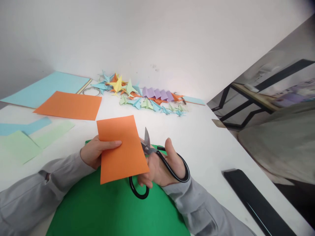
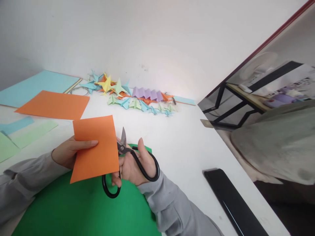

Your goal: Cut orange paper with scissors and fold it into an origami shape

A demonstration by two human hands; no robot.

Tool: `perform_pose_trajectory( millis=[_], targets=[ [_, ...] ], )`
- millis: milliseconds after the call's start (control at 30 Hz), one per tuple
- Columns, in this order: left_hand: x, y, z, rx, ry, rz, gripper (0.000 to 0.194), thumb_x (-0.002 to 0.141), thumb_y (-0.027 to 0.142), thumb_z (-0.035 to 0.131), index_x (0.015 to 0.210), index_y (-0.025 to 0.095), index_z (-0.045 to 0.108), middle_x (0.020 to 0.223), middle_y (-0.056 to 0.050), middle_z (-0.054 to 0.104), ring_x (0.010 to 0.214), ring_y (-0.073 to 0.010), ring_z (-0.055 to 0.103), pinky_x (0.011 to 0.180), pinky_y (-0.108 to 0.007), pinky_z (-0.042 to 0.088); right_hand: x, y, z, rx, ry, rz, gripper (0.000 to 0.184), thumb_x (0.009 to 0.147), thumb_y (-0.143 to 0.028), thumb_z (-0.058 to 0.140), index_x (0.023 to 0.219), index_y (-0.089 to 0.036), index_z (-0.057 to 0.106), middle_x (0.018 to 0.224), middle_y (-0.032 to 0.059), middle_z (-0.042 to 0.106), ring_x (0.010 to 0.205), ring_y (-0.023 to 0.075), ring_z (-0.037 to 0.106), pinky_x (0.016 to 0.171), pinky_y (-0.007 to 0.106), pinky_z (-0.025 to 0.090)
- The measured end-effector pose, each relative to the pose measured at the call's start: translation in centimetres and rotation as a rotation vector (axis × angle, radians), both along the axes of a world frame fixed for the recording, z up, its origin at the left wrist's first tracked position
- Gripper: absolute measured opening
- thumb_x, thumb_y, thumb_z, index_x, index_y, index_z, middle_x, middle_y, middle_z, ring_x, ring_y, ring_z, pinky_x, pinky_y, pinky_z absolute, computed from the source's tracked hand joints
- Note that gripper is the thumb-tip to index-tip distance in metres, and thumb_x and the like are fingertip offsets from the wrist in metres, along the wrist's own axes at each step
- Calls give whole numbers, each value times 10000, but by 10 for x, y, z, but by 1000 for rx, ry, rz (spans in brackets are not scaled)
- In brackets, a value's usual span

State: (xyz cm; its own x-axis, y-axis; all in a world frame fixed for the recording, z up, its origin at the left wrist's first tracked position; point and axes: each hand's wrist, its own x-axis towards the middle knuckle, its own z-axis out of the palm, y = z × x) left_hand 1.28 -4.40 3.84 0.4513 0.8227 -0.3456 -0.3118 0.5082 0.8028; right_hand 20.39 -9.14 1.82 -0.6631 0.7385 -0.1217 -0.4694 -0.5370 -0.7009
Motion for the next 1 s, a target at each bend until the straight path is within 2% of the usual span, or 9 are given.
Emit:
perform_pose_trajectory(
  millis=[100,200,400,567,733,900,1000],
  targets=[
    [0,-2,1,-97,25,-83,231,626,222,690,850,172,661,825,-103,705,828,-305,649,649,-363,533,0,0,-1,14,-35,-9,922,691,-701,-169,1310,-163,251,585,1,555,445,146,453,612,367,352],
    [-3,-2,2,-112,16,-118,275,605,263,694,865,177,670,821,-109,704,803,-317,650,650,-380,528,2,0,0,24,-17,32,970,667,-717,-177,1231,-136,357,573,13,550,443,146,439,605,363,351],
    [-12,0,2,-182,68,-73,338,573,349,695,847,150,685,796,-141,698,796,-353,642,610,-410,531,6,-1,1,20,70,142,984,638,-749,-166,886,-125,553,528,38,546,412,129,412,583,355,355],
    [-13,1,1,-172,108,-132,322,629,344,676,877,139,678,821,-148,694,734,-310,658,589,-372,534,6,-1,1,34,81,161,965,634,-747,-175,693,-125,560,525,60,538,413,122,408,591,361,359],
    [-11,2,0,-108,93,-167,308,642,338,670,867,127,671,775,-145,692,623,-273,657,498,-320,510,6,-1,-2,30,120,161,990,613,-759,-178,654,-112,570,511,57,522,413,116,394,584,357,353],
    [-11,3,-1,-140,120,-164,266,663,299,659,867,129,649,755,-107,688,557,-211,634,457,-267,476,6,-1,-2,-13,84,152,974,597,-760,-187,655,-123,548,508,60,535,417,118,401,586,360,361],
    [-12,4,-1,-141,119,-157,283,661,300,658,887,132,636,773,-98,681,574,-206,627,472,-267,473,6,-1,0,-7,83,148,965,615,-742,-200,667,-131,546,523,58,546,422,118,411,589,354,367]
  ],
)
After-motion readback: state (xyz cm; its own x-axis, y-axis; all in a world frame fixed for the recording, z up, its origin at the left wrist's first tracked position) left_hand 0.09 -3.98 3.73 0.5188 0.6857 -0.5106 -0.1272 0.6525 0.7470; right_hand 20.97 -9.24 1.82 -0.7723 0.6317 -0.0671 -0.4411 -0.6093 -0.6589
